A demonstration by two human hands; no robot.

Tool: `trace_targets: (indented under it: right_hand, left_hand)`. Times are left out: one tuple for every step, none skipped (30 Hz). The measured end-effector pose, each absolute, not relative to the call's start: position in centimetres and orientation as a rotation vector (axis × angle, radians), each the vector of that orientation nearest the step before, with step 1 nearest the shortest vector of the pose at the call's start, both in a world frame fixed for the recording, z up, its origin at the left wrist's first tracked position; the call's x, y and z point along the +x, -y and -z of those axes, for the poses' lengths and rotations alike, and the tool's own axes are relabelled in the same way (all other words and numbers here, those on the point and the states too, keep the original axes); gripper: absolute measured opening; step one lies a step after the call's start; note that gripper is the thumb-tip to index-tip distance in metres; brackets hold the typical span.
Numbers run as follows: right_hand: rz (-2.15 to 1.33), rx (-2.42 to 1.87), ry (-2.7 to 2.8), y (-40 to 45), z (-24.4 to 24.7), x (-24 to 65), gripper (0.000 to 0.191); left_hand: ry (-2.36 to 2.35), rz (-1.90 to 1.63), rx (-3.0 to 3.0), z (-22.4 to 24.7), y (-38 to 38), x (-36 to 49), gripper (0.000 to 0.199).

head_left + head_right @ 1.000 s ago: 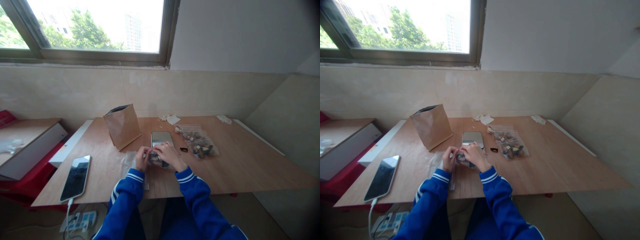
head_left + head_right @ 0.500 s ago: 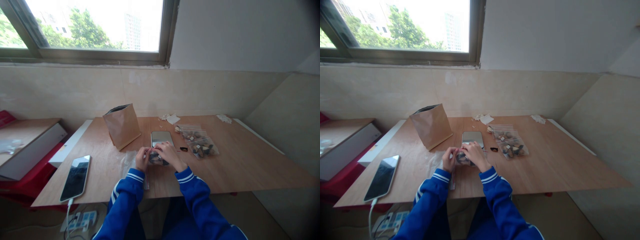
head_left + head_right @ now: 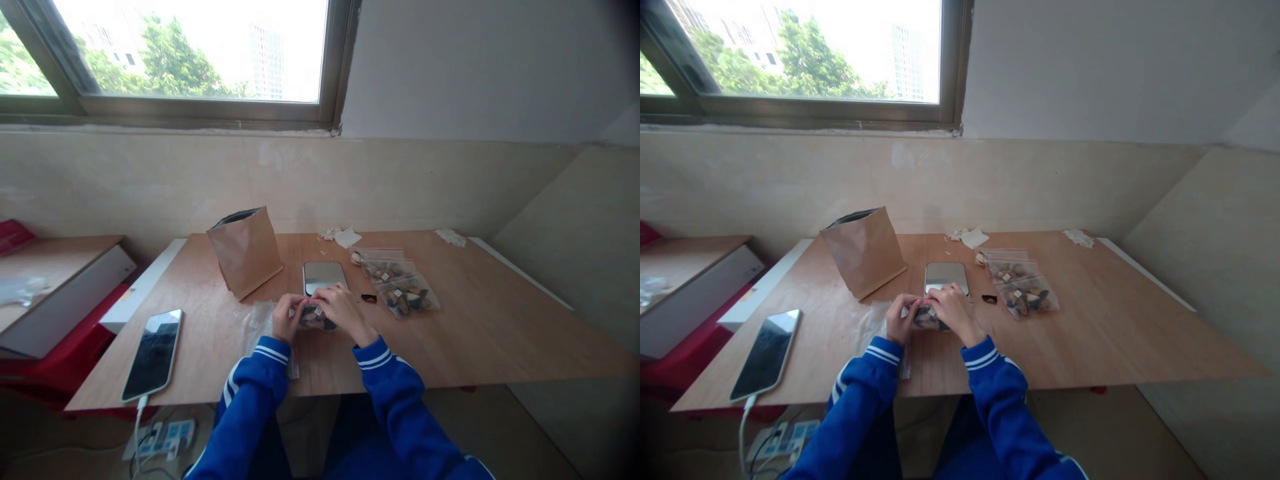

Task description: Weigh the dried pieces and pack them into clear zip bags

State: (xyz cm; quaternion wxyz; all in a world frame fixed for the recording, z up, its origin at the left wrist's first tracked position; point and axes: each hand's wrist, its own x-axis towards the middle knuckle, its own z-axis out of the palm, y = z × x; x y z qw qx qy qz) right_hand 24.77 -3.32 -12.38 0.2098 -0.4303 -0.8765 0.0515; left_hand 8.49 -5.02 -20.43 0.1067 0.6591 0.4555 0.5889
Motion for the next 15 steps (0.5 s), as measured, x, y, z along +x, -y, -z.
trace_targets:
  right_hand:
    - [-0.152,-1.183,2.425,3.43,12.34,24.71,0.016]
    - [-0.158,-1.169,2.41,3.52,12.31,24.68,0.015]
    - [-0.159,-1.155,2.396,3.59,12.3,24.67,0.015]
    - [-0.155,-1.144,2.384,3.64,12.3,24.66,0.015]
    - [-0.146,-1.133,2.377,3.68,12.32,24.66,0.015]
    - [-0.135,-1.124,2.373,3.7,12.35,24.65,0.015]
    - [-0.122,-1.119,2.37,3.72,12.37,24.63,0.015]
    - [-0.111,-1.115,2.369,3.74,12.39,24.58,0.015]
    - [-0.102,-1.115,2.369,3.77,12.39,24.51,0.015]
    - [-0.094,-1.119,2.369,3.81,12.38,24.42,0.016]
    - [-0.087,-1.127,2.368,3.85,12.37,24.31,0.017]
    - [-0.081,-1.139,2.365,3.9,12.36,24.18,0.018]
    - [-0.075,-1.15,2.361,3.93,12.35,24.05,0.019]
    - [-0.069,-1.16,2.355,3.95,12.37,23.92,0.02]
    - [-0.063,-1.167,2.348,3.96,12.4,23.81,0.02]
  left_hand:
    - [-1.351,-1.738,1.929,20.41,5.0,8.48,0.018]
    - [-1.356,-1.739,1.922,20.41,4.97,8.46,0.018]
    - [-1.357,-1.739,1.919,20.42,4.94,8.44,0.018]
    - [-1.358,-1.74,1.917,20.45,4.91,8.43,0.018]
    - [-1.362,-1.742,1.916,20.5,4.88,8.43,0.017]
    - [-1.367,-1.745,1.914,20.55,4.86,8.43,0.017]
    - [-1.373,-1.746,1.913,20.61,4.85,8.45,0.018]
    - [-1.378,-1.747,1.911,20.66,4.85,8.46,0.018]
    - [-1.381,-1.747,1.911,20.7,4.86,8.48,0.019]
    - [-1.382,-1.746,1.914,20.73,4.88,8.5,0.019]
    - [-1.38,-1.747,1.921,20.75,4.9,8.52,0.018]
    - [-1.378,-1.751,1.931,20.75,4.92,8.54,0.018]
    - [-1.377,-1.757,1.943,20.75,4.95,8.57,0.017]
    - [-1.376,-1.766,1.956,20.74,4.97,8.59,0.016]
    - [-1.375,-1.776,1.97,20.73,4.98,8.61,0.016]
